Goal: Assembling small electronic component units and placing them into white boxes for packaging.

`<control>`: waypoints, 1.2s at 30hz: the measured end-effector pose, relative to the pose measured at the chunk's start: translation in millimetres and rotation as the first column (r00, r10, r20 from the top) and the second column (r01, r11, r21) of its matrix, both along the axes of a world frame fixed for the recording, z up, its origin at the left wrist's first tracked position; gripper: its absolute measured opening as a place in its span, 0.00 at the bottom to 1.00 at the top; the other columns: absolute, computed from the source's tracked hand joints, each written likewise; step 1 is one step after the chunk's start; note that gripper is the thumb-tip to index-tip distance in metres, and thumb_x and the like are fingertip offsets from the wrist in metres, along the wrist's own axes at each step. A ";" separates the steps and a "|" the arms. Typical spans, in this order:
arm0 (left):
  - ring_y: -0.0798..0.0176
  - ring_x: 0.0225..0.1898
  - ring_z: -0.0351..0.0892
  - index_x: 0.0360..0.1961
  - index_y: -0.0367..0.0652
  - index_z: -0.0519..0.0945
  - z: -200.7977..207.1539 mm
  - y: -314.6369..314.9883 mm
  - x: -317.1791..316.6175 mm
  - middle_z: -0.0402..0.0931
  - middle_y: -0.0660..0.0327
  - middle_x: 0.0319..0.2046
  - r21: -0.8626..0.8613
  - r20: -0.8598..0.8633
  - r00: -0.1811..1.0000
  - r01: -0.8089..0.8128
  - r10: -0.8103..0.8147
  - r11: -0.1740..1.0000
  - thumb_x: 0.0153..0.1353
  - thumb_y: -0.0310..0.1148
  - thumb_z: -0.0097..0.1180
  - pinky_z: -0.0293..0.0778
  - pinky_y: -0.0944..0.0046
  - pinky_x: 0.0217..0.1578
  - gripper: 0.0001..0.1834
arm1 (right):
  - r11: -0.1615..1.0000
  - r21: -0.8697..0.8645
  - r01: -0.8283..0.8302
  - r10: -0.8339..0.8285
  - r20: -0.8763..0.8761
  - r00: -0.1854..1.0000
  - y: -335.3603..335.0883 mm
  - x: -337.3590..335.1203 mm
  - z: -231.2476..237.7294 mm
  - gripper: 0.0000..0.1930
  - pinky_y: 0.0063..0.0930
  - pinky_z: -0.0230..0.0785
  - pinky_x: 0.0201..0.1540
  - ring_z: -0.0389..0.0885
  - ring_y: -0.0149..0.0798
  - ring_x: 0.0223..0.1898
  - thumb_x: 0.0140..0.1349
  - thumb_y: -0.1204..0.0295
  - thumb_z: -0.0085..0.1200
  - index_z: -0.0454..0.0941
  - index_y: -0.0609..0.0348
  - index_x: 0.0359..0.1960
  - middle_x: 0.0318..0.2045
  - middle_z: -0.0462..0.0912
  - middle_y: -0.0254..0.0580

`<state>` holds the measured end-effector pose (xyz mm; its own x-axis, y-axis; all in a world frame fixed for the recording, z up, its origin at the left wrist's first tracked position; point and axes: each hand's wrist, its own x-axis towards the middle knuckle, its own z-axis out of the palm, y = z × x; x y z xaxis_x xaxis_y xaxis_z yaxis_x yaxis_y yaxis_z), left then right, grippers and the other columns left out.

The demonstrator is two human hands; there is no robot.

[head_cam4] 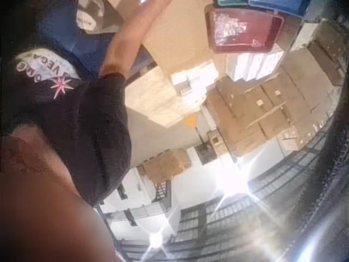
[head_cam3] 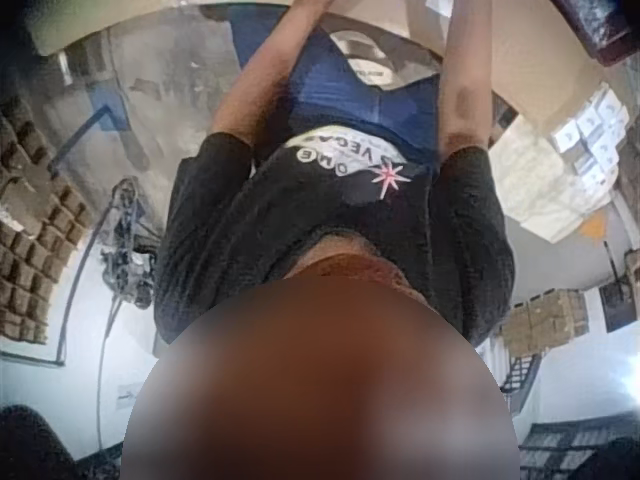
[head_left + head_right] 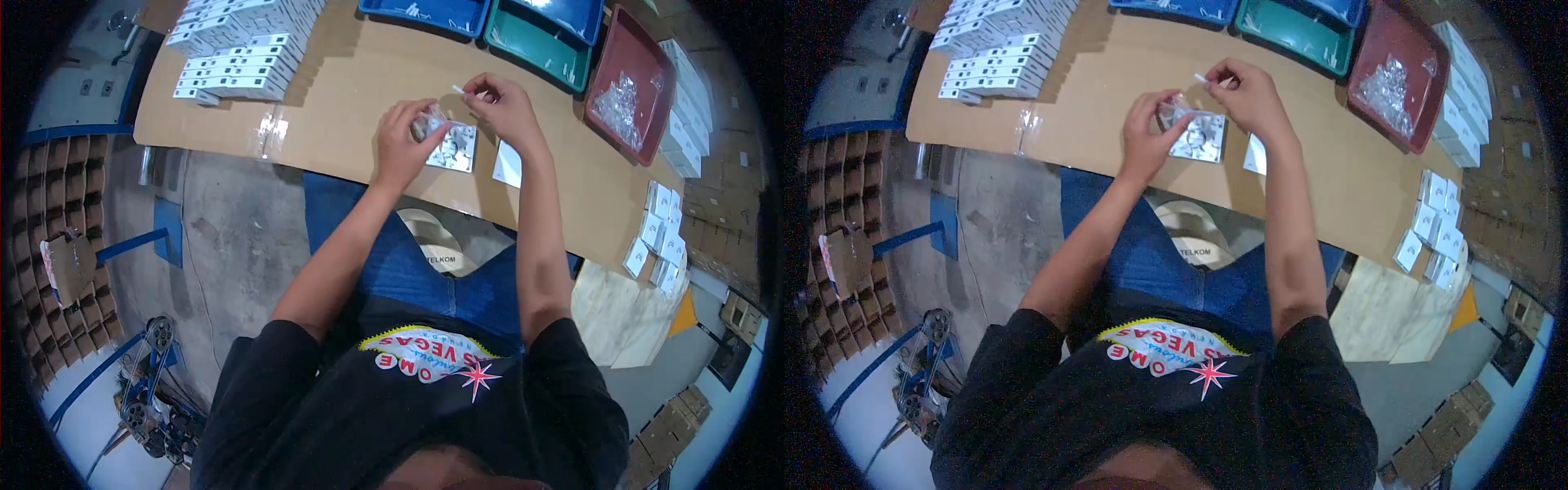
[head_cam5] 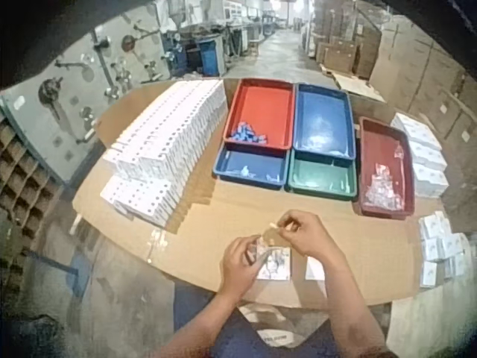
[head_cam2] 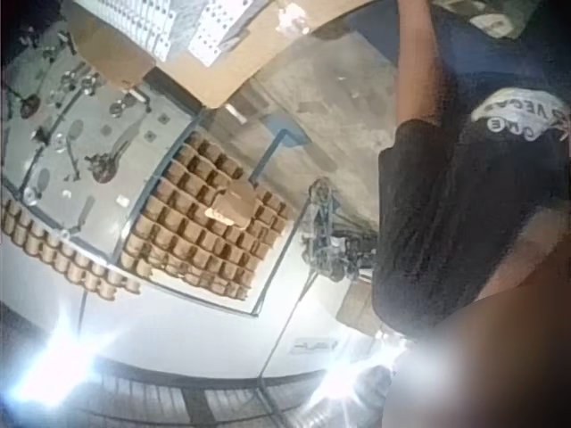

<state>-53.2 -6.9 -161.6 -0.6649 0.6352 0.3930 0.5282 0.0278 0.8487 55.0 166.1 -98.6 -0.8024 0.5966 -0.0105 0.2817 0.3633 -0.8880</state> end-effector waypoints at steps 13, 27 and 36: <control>0.57 0.46 0.80 0.52 0.45 0.85 3.6 -5.0 2.5 0.82 0.58 0.45 0.015 -0.113 0.992 0.062 -0.060 0.998 0.52 0.30 0.73 0.76 0.59 0.49 0.24 | 0.999 0.031 0.041 -0.044 0.078 0.996 -53.4 15.9 9.0 0.10 0.28 0.73 0.34 0.79 0.31 0.28 0.65 0.69 0.63 0.85 0.62 0.42 0.32 0.87 0.41; 0.57 0.45 0.81 0.51 0.43 0.84 7.5 -4.9 0.6 0.83 0.58 0.44 -0.018 -0.089 0.995 0.047 -0.049 0.999 0.53 0.33 0.74 0.76 0.58 0.49 0.23 | 0.994 0.066 0.090 -0.087 -0.041 0.995 -30.4 7.5 -7.6 0.11 0.27 0.72 0.32 0.76 0.32 0.24 0.66 0.67 0.62 0.87 0.60 0.44 0.29 0.87 0.42; 0.54 0.43 0.80 0.48 0.43 0.85 8.9 -5.6 2.6 0.82 0.59 0.41 -0.028 -0.030 0.999 0.009 -0.010 1.000 0.51 0.37 0.75 0.74 0.56 0.47 0.22 | 0.922 0.376 0.093 -0.118 0.042 0.992 65.6 -80.4 -2.8 0.11 0.33 0.76 0.36 0.86 0.40 0.32 0.66 0.65 0.61 0.86 0.57 0.44 0.34 0.88 0.46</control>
<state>-50.6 -12.6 -152.7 -0.6466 0.6526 0.3949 0.5540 0.0459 0.8313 -25.4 231.7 -101.5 -0.7397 0.6482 0.1808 0.3873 0.6298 -0.6733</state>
